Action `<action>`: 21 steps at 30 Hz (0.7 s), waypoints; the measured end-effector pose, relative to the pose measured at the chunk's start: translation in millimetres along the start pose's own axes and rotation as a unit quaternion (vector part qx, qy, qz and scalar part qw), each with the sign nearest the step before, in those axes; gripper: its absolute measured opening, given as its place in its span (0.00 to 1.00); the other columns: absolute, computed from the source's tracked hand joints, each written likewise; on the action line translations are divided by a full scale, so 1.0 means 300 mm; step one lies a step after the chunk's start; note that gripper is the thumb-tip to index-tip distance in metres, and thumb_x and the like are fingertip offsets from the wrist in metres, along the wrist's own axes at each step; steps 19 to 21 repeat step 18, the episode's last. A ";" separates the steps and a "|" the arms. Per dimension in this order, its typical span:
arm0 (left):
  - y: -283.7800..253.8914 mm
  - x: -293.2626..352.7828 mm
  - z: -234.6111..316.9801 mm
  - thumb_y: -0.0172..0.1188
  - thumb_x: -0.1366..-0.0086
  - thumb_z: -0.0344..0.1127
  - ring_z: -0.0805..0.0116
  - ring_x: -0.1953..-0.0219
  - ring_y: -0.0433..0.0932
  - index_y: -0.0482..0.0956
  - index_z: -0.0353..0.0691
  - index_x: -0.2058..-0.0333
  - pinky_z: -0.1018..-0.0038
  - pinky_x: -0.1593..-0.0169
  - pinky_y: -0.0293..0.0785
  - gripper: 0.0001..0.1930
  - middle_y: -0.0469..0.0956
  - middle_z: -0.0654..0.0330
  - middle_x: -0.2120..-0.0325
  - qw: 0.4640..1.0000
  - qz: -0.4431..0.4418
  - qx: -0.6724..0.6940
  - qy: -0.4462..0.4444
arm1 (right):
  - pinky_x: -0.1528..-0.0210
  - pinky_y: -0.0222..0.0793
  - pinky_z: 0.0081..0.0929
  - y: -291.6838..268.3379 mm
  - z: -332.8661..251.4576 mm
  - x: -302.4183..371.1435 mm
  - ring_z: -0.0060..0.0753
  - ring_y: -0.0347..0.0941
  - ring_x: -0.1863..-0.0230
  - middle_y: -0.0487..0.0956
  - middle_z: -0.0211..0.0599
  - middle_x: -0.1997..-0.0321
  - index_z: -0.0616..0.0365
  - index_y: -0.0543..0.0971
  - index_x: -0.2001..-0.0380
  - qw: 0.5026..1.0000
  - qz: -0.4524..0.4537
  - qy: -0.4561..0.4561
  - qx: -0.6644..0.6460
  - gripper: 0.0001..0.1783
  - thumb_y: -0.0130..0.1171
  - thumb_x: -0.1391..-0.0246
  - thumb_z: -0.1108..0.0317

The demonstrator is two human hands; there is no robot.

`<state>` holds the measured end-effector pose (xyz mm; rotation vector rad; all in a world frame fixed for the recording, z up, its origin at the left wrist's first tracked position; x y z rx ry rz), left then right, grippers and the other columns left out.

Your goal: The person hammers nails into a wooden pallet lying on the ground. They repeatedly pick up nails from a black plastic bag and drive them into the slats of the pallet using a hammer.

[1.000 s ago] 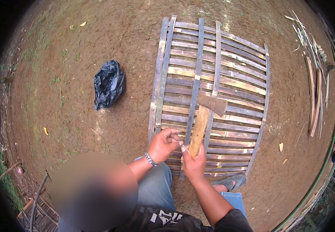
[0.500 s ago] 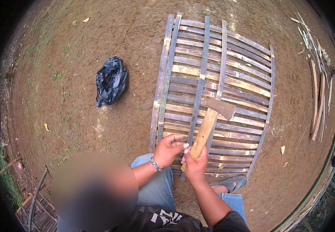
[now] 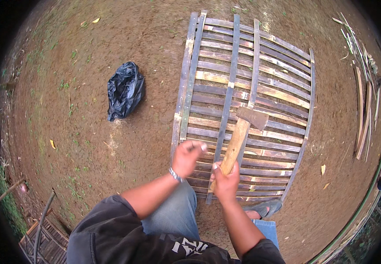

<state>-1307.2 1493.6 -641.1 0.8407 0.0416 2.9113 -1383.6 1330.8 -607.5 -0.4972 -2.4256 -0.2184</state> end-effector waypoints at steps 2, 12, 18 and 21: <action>-0.095 -0.149 0.094 0.67 0.35 0.38 0.77 0.69 0.80 0.87 0.37 0.66 0.75 0.62 0.76 0.10 0.86 0.61 0.72 0.993 0.075 -0.078 0.048 | 0.76 0.72 0.22 -0.031 0.014 0.005 0.21 0.73 0.76 0.76 0.32 0.65 0.59 0.68 0.52 0.999 0.020 0.019 0.022 0.16 0.62 0.40 0.77; -0.267 -0.661 0.280 0.69 0.42 0.38 0.61 0.55 0.77 0.88 0.47 0.68 0.61 0.44 0.66 0.05 0.83 0.63 0.66 0.854 0.372 -0.272 0.241 | 0.77 0.71 0.21 -0.187 0.199 0.152 0.21 0.73 0.77 0.76 0.31 0.67 0.60 0.69 0.50 0.986 -0.030 0.116 0.118 0.19 0.63 0.42 0.78; -0.238 -0.687 0.255 0.72 0.44 0.42 0.63 0.49 0.73 0.89 0.50 0.69 0.61 0.40 0.61 0.06 0.82 0.66 0.61 0.843 0.371 -0.308 0.240 | 0.77 0.71 0.20 -0.166 0.262 0.192 0.21 0.73 0.77 0.77 0.30 0.67 0.57 0.68 0.44 0.984 -0.031 0.139 0.111 0.25 0.65 0.42 0.76; -0.238 -0.687 0.255 0.72 0.44 0.42 0.63 0.49 0.73 0.89 0.50 0.69 0.61 0.40 0.61 0.06 0.82 0.66 0.61 0.843 0.371 -0.308 0.240 | 0.77 0.71 0.20 -0.166 0.262 0.192 0.21 0.73 0.77 0.77 0.30 0.67 0.57 0.68 0.44 0.984 -0.031 0.139 0.111 0.25 0.65 0.42 0.76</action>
Point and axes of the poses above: each hand's wrist, its own x-axis away from the middle knuckle, its own y-axis out of the palm, z = x × y, the point moved 10 cm from there along -x, towards the middle knuckle
